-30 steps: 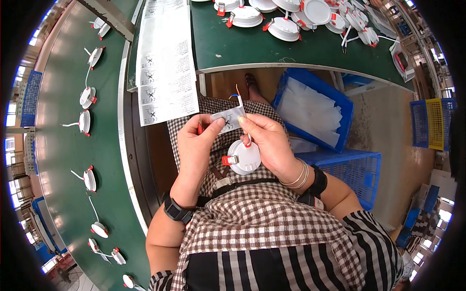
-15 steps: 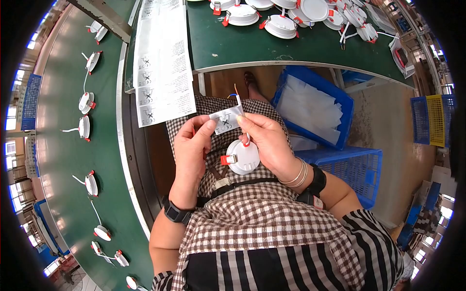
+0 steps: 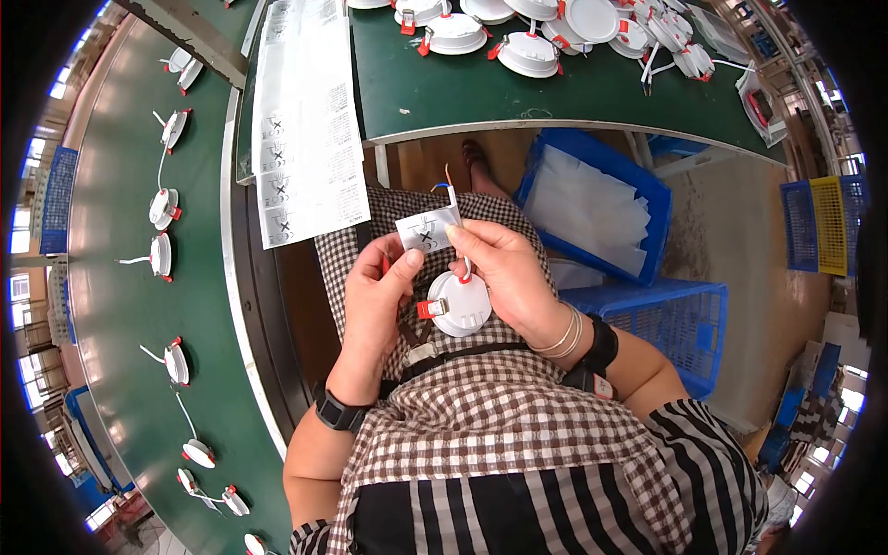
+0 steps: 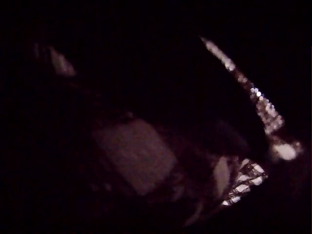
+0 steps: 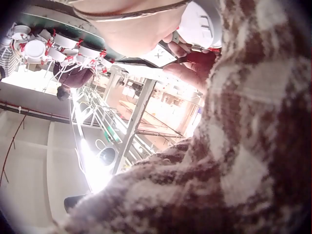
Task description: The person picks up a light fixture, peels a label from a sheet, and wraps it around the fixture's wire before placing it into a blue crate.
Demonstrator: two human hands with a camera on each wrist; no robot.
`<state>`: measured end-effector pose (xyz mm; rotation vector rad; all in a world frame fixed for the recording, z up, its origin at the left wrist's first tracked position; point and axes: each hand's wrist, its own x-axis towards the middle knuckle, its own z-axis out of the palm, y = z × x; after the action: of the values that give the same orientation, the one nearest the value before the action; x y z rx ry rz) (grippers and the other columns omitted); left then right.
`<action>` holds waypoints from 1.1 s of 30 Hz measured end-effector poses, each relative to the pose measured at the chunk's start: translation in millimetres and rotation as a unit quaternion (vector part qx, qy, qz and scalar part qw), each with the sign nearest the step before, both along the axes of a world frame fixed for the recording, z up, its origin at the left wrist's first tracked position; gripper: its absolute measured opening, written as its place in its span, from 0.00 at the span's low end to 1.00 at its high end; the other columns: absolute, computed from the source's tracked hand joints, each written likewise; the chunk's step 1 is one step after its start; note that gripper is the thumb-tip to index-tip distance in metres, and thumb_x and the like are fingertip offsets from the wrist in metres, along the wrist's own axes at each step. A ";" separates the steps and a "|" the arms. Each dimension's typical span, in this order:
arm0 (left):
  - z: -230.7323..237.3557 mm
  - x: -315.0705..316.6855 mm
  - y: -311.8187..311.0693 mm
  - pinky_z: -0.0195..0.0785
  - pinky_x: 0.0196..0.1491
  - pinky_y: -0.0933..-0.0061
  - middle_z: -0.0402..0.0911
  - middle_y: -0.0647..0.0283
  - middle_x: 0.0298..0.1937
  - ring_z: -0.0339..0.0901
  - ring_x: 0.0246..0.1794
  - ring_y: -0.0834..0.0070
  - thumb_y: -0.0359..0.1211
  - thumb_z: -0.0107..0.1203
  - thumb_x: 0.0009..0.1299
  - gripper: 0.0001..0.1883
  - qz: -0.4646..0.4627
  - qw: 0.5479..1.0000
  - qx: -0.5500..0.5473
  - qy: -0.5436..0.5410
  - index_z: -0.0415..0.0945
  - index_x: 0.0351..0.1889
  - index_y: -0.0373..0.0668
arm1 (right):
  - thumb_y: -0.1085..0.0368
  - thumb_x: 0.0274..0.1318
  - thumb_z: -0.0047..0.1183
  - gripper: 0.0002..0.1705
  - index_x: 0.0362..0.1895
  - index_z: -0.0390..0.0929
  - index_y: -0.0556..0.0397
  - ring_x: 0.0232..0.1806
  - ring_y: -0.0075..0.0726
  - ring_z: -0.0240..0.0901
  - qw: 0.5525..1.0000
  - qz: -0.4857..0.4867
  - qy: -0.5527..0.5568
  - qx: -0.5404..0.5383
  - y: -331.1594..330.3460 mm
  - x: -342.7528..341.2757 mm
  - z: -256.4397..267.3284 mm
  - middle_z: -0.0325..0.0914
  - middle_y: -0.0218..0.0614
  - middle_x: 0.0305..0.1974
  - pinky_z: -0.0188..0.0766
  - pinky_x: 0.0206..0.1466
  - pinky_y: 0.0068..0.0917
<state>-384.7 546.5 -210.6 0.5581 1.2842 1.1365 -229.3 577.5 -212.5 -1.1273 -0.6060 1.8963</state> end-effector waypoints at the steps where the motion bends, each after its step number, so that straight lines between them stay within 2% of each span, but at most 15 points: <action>1: -1.5 -1.1 0.9 0.53 0.23 0.88 0.73 0.73 0.31 0.61 0.21 0.90 0.36 0.62 0.63 0.18 0.005 1.000 -0.005 -0.008 0.74 0.47 0.36 | 0.64 0.61 0.52 0.14 0.46 0.78 0.61 0.25 0.15 0.65 1.000 0.008 -0.002 0.003 0.5 -0.1 -0.4 0.74 0.26 0.27 0.64 0.29 0.13; 3: -2.0 -2.9 3.5 0.53 0.23 0.88 0.74 0.72 0.33 0.61 0.21 0.90 0.35 0.62 0.63 0.20 -0.007 1.000 -0.011 -0.024 0.71 0.50 0.36 | 0.64 0.61 0.53 0.14 0.45 0.78 0.61 0.25 0.15 0.66 1.000 0.016 -0.005 0.009 1.3 0.3 -0.1 0.75 0.26 0.28 0.64 0.29 0.13; 5: 0.3 -1.2 3.5 0.60 0.27 0.87 0.74 0.70 0.34 0.66 0.25 0.88 0.33 0.62 0.63 0.23 -0.011 0.999 -0.002 -0.044 0.68 0.53 0.36 | 0.64 0.61 0.53 0.13 0.45 0.78 0.61 0.25 0.15 0.66 1.000 0.005 0.005 0.004 2.1 -0.4 0.5 0.75 0.26 0.28 0.64 0.29 0.13; 8: -3.4 5.8 -9.5 0.69 0.43 0.80 0.75 0.66 0.39 0.72 0.38 0.81 0.30 0.64 0.61 0.29 -0.079 0.995 -0.014 -0.064 0.63 0.58 0.34 | 0.64 0.60 0.53 0.13 0.44 0.78 0.60 0.25 0.15 0.66 1.000 0.001 0.010 0.004 4.0 1.5 0.0 0.75 0.26 0.27 0.65 0.29 0.13; 9: -8.2 8.9 -14.1 0.69 0.44 0.80 0.75 0.65 0.42 0.72 0.39 0.80 0.32 0.66 0.59 0.31 -0.107 0.994 -0.027 0.004 0.63 0.58 0.34 | 0.64 0.60 0.53 0.13 0.44 0.78 0.60 0.25 0.15 0.66 1.000 0.000 0.010 0.004 4.7 2.4 -1.2 0.75 0.26 0.27 0.65 0.29 0.13; 12: -7.5 9.1 -14.2 0.68 0.44 0.80 0.76 0.64 0.43 0.72 0.38 0.80 0.33 0.66 0.59 0.29 -0.136 0.990 -0.027 0.025 0.67 0.56 0.33 | 0.64 0.60 0.54 0.12 0.43 0.78 0.60 0.26 0.15 0.67 0.999 0.021 0.021 0.013 5.5 2.6 -2.0 0.74 0.25 0.26 0.65 0.29 0.14; 14: 0.5 9.2 -11.3 0.68 0.48 0.79 0.77 0.61 0.45 0.74 0.43 0.79 0.32 0.64 0.60 0.26 -0.162 0.984 -0.067 0.013 0.69 0.55 0.32 | 0.64 0.59 0.54 0.12 0.42 0.78 0.60 0.26 0.15 0.66 1.000 0.011 0.013 0.007 6.9 0.6 1.9 0.73 0.25 0.25 0.64 0.29 0.14; 15: -0.3 10.2 -10.0 0.68 0.48 0.79 0.77 0.61 0.45 0.74 0.43 0.79 0.32 0.64 0.60 0.26 -0.161 0.985 -0.066 0.013 0.69 0.55 0.32 | 0.64 0.59 0.54 0.12 0.42 0.78 0.60 0.26 0.15 0.66 1.000 0.011 0.013 0.008 9.7 0.7 3.5 0.73 0.25 0.25 0.64 0.29 0.14; 17: -4.7 11.6 -10.1 0.68 0.36 0.81 0.78 0.65 0.32 0.73 0.30 0.83 0.35 0.64 0.58 0.20 -0.160 0.983 -0.055 0.076 0.76 0.45 0.33 | 0.64 0.58 0.55 0.12 0.41 0.78 0.60 0.25 0.16 0.66 1.000 0.000 -0.026 0.013 13.7 0.8 6.6 0.72 0.25 0.25 0.64 0.30 0.14; 20: -10.4 11.4 -8.7 0.68 0.33 0.80 0.78 0.66 0.28 0.72 0.27 0.82 0.36 0.64 0.57 0.19 -0.164 0.982 -0.048 0.084 0.77 0.42 0.33 | 0.65 0.56 0.56 0.12 0.37 0.79 0.63 0.27 0.18 0.67 0.996 0.025 -0.064 0.064 21.3 2.3 10.3 0.73 0.27 0.27 0.64 0.31 0.16; 21: -10.3 11.4 -8.3 0.68 0.33 0.80 0.78 0.66 0.28 0.72 0.27 0.82 0.36 0.64 0.57 0.19 -0.164 0.982 -0.048 0.083 0.77 0.42 0.33 | 0.65 0.56 0.56 0.12 0.37 0.79 0.63 0.27 0.18 0.67 0.996 0.025 -0.065 0.064 24.5 3.1 8.8 0.73 0.27 0.27 0.64 0.31 0.16; 23: -10.7 9.9 -6.9 0.68 0.32 0.80 0.78 0.65 0.27 0.72 0.26 0.82 0.36 0.64 0.56 0.18 -0.183 0.974 -0.042 0.125 0.78 0.40 0.33 | 0.67 0.54 0.56 0.12 0.34 0.79 0.67 0.30 0.20 0.69 0.975 0.036 -0.139 0.171 32.8 3.7 4.8 0.74 0.30 0.30 0.64 0.33 0.18; 26: -14.7 8.7 -5.5 0.68 0.33 0.80 0.78 0.64 0.27 0.72 0.26 0.82 0.36 0.64 0.56 0.18 -0.195 0.971 -0.035 0.133 0.78 0.39 0.33 | 0.67 0.53 0.57 0.13 0.34 0.79 0.68 0.32 0.21 0.69 0.958 0.070 -0.188 0.205 46.8 8.1 16.0 0.74 0.32 0.31 0.64 0.35 0.20; 30: -8.9 9.8 -3.0 0.67 0.32 0.80 0.78 0.65 0.27 0.71 0.25 0.82 0.36 0.64 0.56 0.18 -0.177 0.977 -0.038 0.109 0.78 0.39 0.33 | 0.66 0.53 0.58 0.12 0.35 0.80 0.66 0.32 0.21 0.69 0.952 0.097 -0.195 0.214 58.1 4.5 20.2 0.74 0.31 0.31 0.65 0.35 0.20; 33: -13.8 10.6 -4.2 0.67 0.31 0.80 0.77 0.65 0.26 0.71 0.24 0.82 0.36 0.64 0.57 0.18 -0.181 0.976 -0.031 0.121 0.78 0.39 0.33 | 0.59 0.58 0.55 0.15 0.34 0.82 0.61 0.32 0.21 0.69 0.979 0.078 -0.139 0.130 69.8 2.3 22.2 0.75 0.30 0.33 0.66 0.38 0.20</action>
<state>-374.1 542.4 -224.4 0.8656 1.3524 0.7400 -226.9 647.3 -190.2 -1.2078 -1.0940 1.7358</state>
